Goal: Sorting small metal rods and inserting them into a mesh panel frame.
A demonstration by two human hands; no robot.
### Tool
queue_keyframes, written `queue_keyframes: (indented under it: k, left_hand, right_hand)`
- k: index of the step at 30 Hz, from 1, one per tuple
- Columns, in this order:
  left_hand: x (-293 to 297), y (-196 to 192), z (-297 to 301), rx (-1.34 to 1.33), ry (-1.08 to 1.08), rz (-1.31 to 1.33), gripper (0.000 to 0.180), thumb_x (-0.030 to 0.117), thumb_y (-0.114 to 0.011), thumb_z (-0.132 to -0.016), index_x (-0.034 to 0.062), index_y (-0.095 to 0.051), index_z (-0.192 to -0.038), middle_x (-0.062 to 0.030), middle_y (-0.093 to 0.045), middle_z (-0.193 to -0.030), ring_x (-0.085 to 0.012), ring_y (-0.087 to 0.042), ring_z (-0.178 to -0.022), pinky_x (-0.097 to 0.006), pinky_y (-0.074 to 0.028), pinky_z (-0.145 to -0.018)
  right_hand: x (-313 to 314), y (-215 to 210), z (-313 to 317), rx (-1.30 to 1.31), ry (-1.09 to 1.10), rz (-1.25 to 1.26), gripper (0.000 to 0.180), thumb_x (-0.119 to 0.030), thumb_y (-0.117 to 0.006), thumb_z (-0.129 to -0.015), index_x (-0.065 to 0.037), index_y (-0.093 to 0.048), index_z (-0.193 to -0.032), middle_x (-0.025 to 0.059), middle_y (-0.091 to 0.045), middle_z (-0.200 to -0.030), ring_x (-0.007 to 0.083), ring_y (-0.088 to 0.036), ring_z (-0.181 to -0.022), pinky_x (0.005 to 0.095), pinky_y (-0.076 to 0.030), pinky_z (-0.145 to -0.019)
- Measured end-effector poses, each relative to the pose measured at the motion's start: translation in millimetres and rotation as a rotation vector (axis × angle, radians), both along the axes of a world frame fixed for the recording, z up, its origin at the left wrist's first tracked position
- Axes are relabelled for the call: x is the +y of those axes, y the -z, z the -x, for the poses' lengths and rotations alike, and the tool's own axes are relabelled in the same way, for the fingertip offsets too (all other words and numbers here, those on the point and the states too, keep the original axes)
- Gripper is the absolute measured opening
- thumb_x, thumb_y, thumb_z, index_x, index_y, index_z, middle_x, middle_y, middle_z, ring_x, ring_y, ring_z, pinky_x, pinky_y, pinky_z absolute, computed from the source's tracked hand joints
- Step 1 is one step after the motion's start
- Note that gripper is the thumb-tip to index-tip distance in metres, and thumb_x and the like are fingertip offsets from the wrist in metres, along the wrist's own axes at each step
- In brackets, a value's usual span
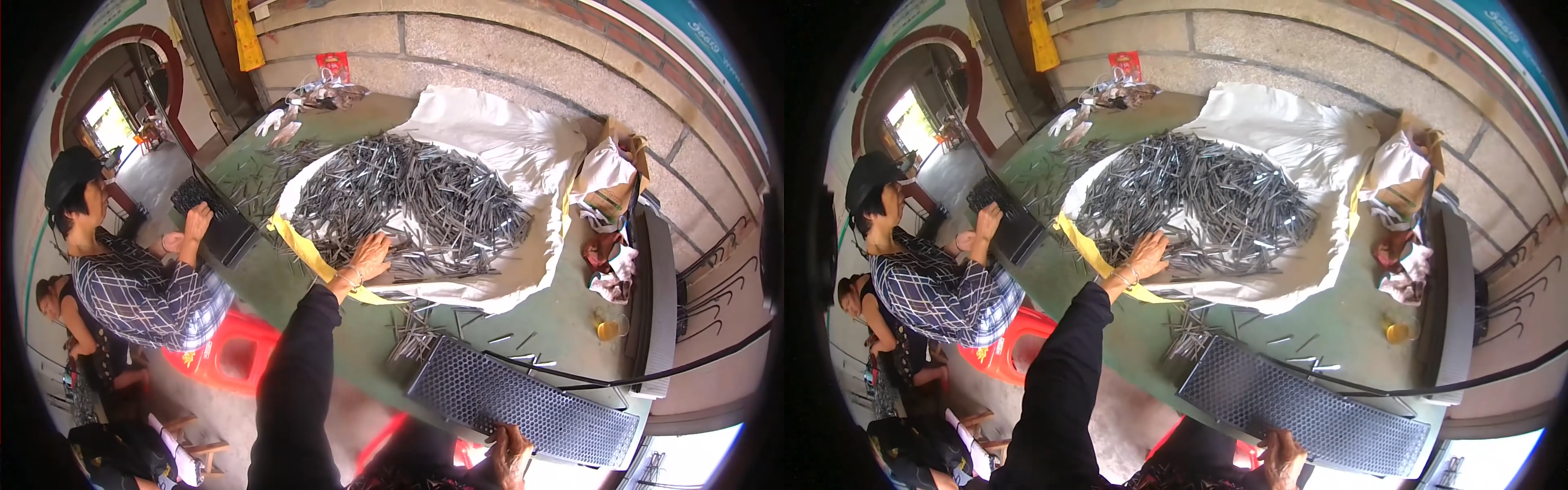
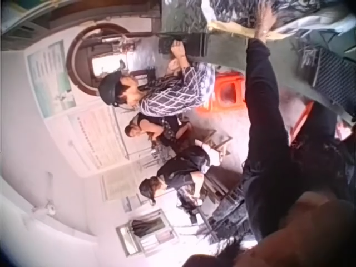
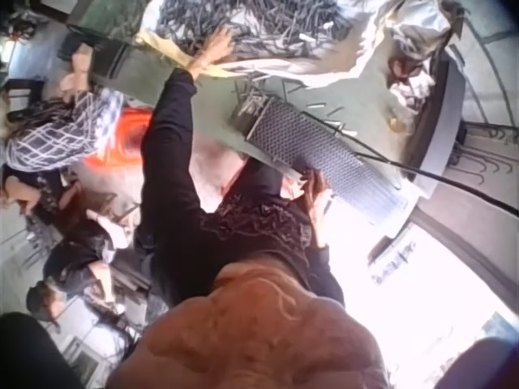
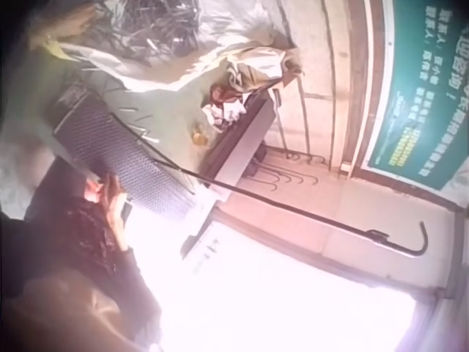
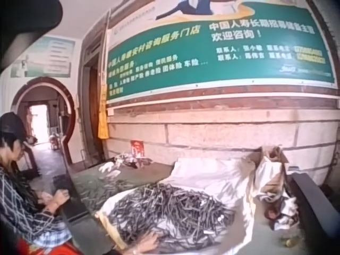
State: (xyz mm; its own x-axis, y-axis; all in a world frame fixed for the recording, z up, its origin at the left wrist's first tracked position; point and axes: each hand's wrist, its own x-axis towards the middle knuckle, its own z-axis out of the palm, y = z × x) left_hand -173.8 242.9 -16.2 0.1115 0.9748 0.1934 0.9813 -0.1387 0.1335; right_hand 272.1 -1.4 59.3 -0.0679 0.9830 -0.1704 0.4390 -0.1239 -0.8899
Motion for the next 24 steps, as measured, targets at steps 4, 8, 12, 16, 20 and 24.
queue_keyframes:
  k: [4,8,12,16,20,24]
  left_hand:
    - [2.4,11.5,-0.2,-0.040,-0.165,-0.056,0.048,0.022,-0.073,-0.069,0.0026,-0.049,-0.105,-0.0168,-0.051,-0.106,-0.0346,-0.047,-0.106,-0.046,-0.040,-0.089]
    - [25.2,5.5,-8.6,-0.316,-0.369,-0.112,0.051,0.026,-0.067,-0.075,-0.0011,-0.045,-0.112,-0.0184,-0.062,-0.086,-0.0410,-0.059,-0.078,-0.048,-0.048,-0.070]
    - [47.7,5.2,-9.2,-1.135,-0.413,-0.353,0.036,0.028,-0.067,-0.075,-0.0043,-0.059,-0.090,-0.0098,-0.064,-0.074,-0.0233,-0.057,-0.060,-0.041,-0.044,-0.058]
    - [79.2,8.6,-18.5,-1.686,-0.740,-0.538,0.032,0.024,-0.075,-0.069,-0.0044,-0.061,-0.073,-0.0055,-0.059,-0.068,-0.0168,-0.050,-0.051,-0.034,-0.039,-0.048]
    - [87.0,7.9,-25.1,-2.252,-0.694,-0.431,0.020,0.015,-0.074,-0.071,0.0009,-0.060,-0.073,-0.0069,-0.061,-0.070,-0.0209,-0.055,-0.049,-0.035,-0.048,-0.047]
    - [62.0,-23.6,-61.0,-2.487,-0.510,-0.209,0.022,0.016,-0.074,-0.072,0.0013,-0.059,-0.077,-0.0091,-0.062,-0.071,-0.0241,-0.060,-0.056,-0.041,-0.051,-0.049]
  right_hand:
    - [-2.2,2.8,1.8,0.035,-0.012,-0.032,0.016,-0.004,-0.047,-0.093,0.004,-0.061,-0.093,0.0092,-0.063,-0.062,0.0129,-0.058,-0.046,0.0252,-0.046,-0.044]
    - [-2.5,9.5,-11.4,-0.097,-0.063,0.005,0.018,-0.013,-0.050,-0.093,0.000,-0.062,-0.093,0.0096,-0.065,-0.069,0.0167,-0.060,-0.054,0.0293,-0.047,-0.051]
    - [11.3,0.3,-3.7,-0.051,-0.036,-0.109,0.017,-0.006,-0.049,-0.094,0.005,-0.062,-0.094,0.0083,-0.063,-0.062,0.0101,-0.058,-0.049,0.0224,-0.046,-0.046]
    - [52.7,-44.0,27.3,0.127,-0.036,-0.065,0.015,-0.006,-0.051,-0.092,0.004,-0.063,-0.095,0.0083,-0.059,-0.061,0.0129,-0.059,-0.056,0.0275,-0.048,-0.052]
    - [119.2,-61.3,86.7,0.084,-0.272,-0.349,0.021,-0.011,-0.052,-0.095,0.006,-0.060,-0.105,0.0153,-0.065,-0.086,0.0203,-0.064,-0.078,0.0298,-0.050,-0.070]
    - [181.6,-59.8,164.2,-0.227,-0.315,-0.837,0.028,-0.007,-0.052,-0.091,0.005,-0.054,-0.116,0.0221,-0.055,-0.114,0.0374,-0.057,-0.098,0.0412,-0.047,-0.085]
